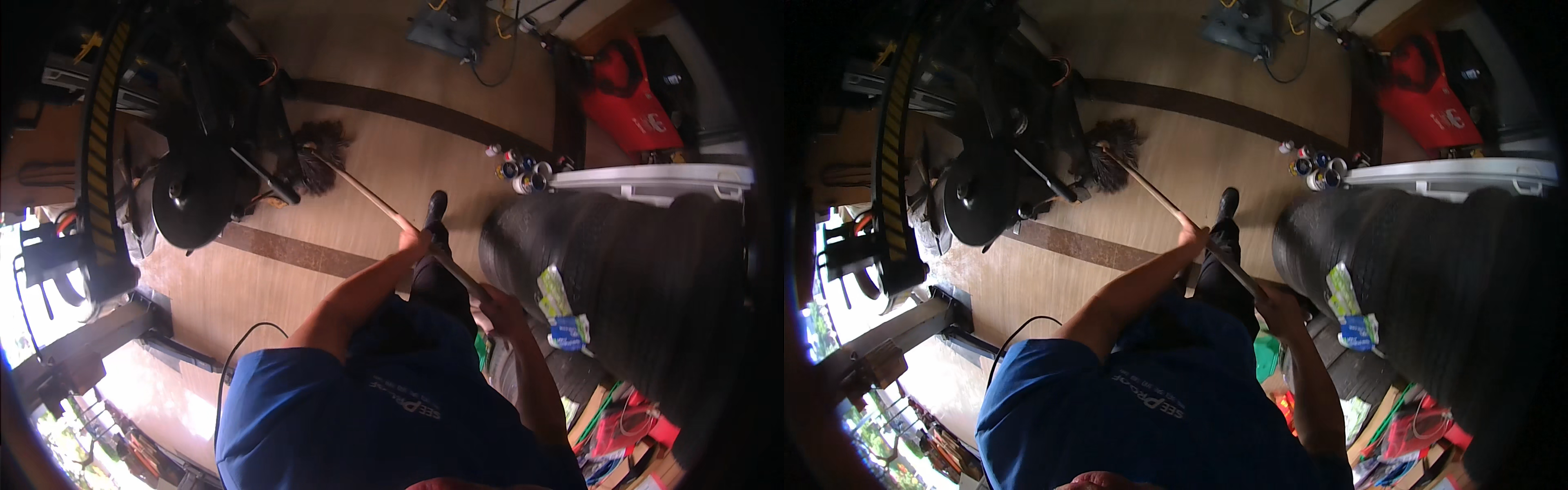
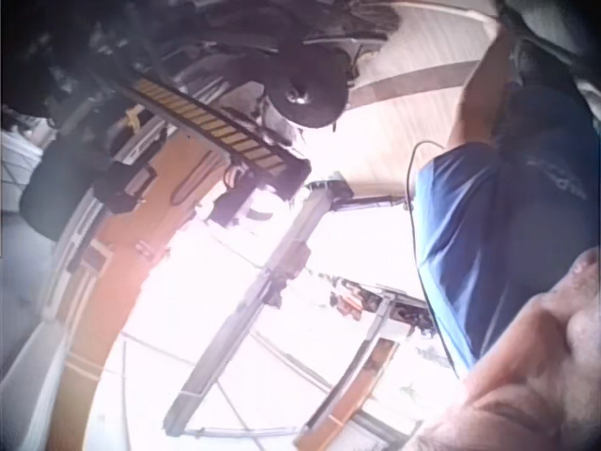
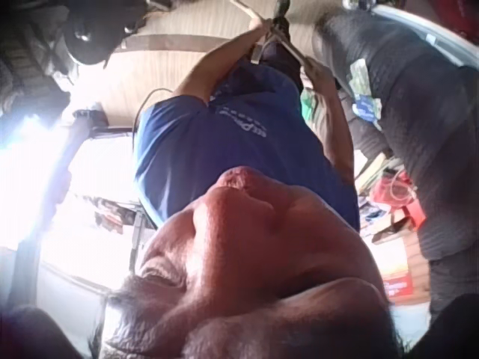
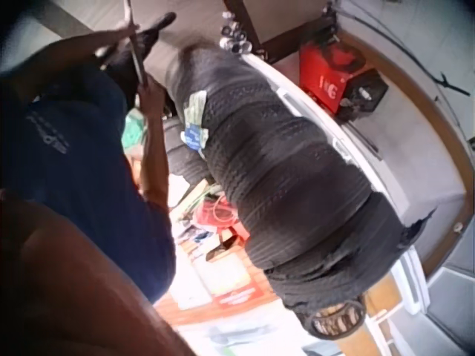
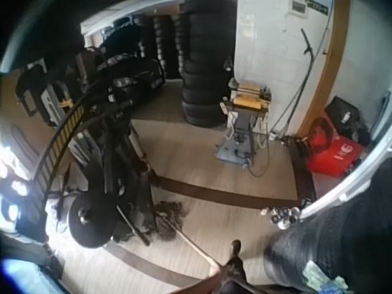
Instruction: The person mops the floor of a cluttered garage or workshop using a string mop. They dip the mop into a bucket, wring it, and mop various sections of the concrete and tiled floor, moving around equipment, tires, and storage items.
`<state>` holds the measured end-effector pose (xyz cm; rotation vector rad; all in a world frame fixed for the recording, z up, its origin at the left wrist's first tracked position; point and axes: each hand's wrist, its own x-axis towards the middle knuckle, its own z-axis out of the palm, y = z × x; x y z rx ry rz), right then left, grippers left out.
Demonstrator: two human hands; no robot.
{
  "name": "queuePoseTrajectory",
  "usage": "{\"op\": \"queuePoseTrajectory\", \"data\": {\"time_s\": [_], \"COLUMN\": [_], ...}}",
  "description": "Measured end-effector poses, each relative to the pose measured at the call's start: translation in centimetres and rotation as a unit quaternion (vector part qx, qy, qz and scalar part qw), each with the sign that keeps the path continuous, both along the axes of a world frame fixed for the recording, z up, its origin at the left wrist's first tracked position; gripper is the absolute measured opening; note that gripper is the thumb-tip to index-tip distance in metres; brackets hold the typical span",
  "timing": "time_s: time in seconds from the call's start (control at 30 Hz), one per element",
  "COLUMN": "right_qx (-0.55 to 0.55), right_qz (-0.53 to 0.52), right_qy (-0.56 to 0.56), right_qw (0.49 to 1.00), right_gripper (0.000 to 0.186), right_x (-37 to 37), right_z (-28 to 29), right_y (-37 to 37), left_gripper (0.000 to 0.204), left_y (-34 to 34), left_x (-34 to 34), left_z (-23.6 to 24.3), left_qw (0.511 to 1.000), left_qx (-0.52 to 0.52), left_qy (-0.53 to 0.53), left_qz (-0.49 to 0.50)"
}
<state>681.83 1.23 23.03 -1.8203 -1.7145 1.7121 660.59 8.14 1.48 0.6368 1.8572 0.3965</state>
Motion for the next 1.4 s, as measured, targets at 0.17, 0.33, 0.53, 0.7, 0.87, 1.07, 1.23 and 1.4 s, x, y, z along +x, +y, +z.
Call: {"op": "queuePoseTrajectory", "data": {"time_s": [0.17,0.33,0.53,0.7,0.87,1.07,1.23,1.4], "right_qx": [0.036,-0.027,-0.153,-0.125,-0.091,-0.01,-0.063,0.03], "right_qz": [0.071,0.049,-0.054,-0.116,-0.022,0.065,-0.117,-0.024], "right_qy": [0.072,0.1,0.044,-0.077,-0.117,-0.124,-0.134,-0.094], "right_qw": [0.994,0.993,0.986,0.982,0.989,0.99,0.982,0.995], "right_gripper": [0.03,0.029,0.031,0.04,0.047,0.043,0.038,0.033], "right_x": [-6.7,-9.0,3.8,12.8,4.7,-8.0,-10.1,-12.8], "right_z": [-6.6,-12.8,-0.7,6.7,8.7,9.6,19.3,21.3], "right_y": [16.8,26.7,33.4,34.4,46.8,62.4,70.1,76.3], "left_gripper": [0.09,0.086,0.099,0.102,0.098,0.076,0.03,0.031], "left_y": [14.6,23.3,29.5,31.8,42.5,55.6,65.2,70.8], "left_x": [-6.2,-6.9,-0.7,9.4,4.0,-9.8,-8.5,-8.5], "left_z": [-2.6,-3.1,-1.9,-0.7,2.6,-7.2,3.2,-3.2], "left_qw": [0.983,0.984,0.985,0.993,0.996,0.994,0.982,0.97], "left_qx": [-0.08,-0.126,-0.154,-0.077,-0.072,-0.07,-0.046,0.005], "left_qy": [0.082,0.117,-0.048,-0.035,-0.049,0.014,-0.169,-0.228], "left_qz": [0.145,0.046,0.063,-0.085,-0.033,0.084,-0.07,0.079]}}
